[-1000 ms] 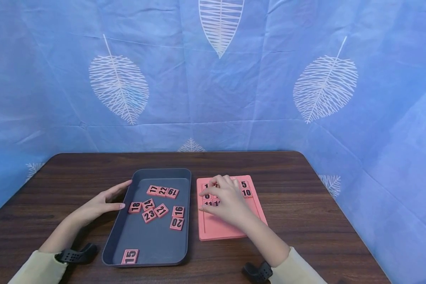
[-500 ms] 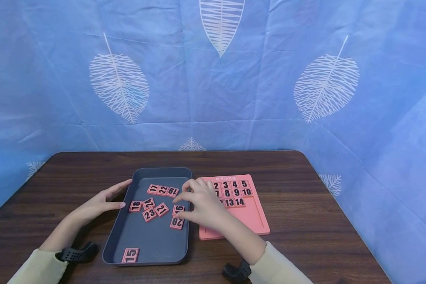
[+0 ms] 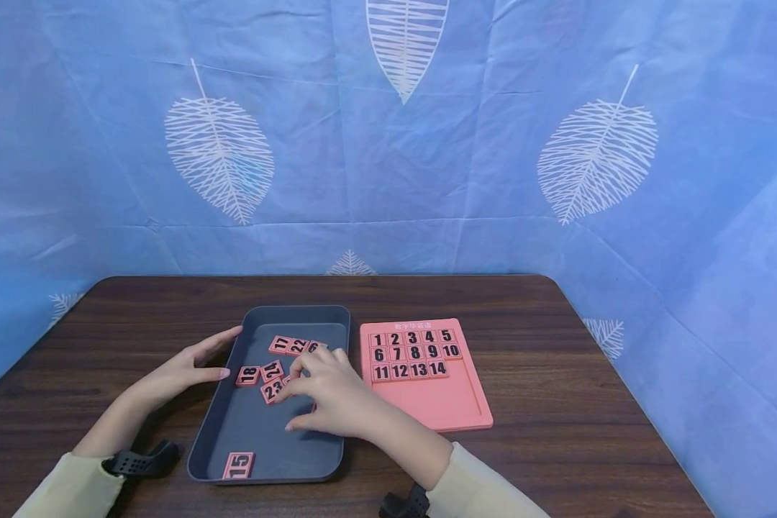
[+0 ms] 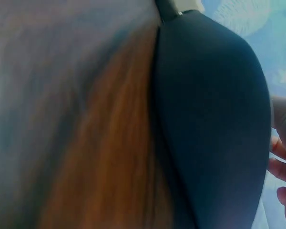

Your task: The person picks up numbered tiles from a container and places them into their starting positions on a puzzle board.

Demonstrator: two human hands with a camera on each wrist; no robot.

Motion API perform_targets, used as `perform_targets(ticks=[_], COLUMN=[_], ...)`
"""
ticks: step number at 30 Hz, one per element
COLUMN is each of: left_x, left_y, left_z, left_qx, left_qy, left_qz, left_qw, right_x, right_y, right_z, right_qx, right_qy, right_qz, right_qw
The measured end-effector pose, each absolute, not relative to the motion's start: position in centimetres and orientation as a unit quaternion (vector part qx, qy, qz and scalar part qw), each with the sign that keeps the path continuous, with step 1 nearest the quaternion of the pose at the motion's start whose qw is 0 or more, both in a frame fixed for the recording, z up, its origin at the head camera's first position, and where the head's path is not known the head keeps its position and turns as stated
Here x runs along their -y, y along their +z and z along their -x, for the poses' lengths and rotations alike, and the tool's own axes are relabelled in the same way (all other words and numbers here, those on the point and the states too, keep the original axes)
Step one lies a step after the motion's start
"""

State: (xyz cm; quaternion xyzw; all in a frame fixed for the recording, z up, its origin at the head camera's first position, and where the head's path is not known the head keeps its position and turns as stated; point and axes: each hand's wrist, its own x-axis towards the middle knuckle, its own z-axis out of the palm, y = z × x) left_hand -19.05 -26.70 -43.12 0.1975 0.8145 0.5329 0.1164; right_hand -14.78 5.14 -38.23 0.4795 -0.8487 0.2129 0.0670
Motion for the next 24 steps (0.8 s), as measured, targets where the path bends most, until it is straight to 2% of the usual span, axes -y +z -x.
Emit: perform_targets(ticks=[9, 17, 24], left_x=[26.6, 26.6, 26.6], left_y=[-43.1, -43.2, -43.1], left_z=[19.0, 19.0, 19.0], left_qx=[-0.815, -0.814, -0.814], left_qy=[0.533, 0.534, 0.533], left_qz=[-0.196, -0.193, -0.197], left_qw=[0.117, 0.119, 0.116], right_x=[-2.3, -0.2, 0.7], right_y=[-38.9, -39.1, -39.3], right_z=[14.0, 14.5, 14.4], right_qx=[0.822, 0.798, 0.785], right_qy=[0.141, 0.078, 0.053], right_qz=[-0.550, -0.596, -0.617], right_qw=[0.030, -0.039, -0.027])
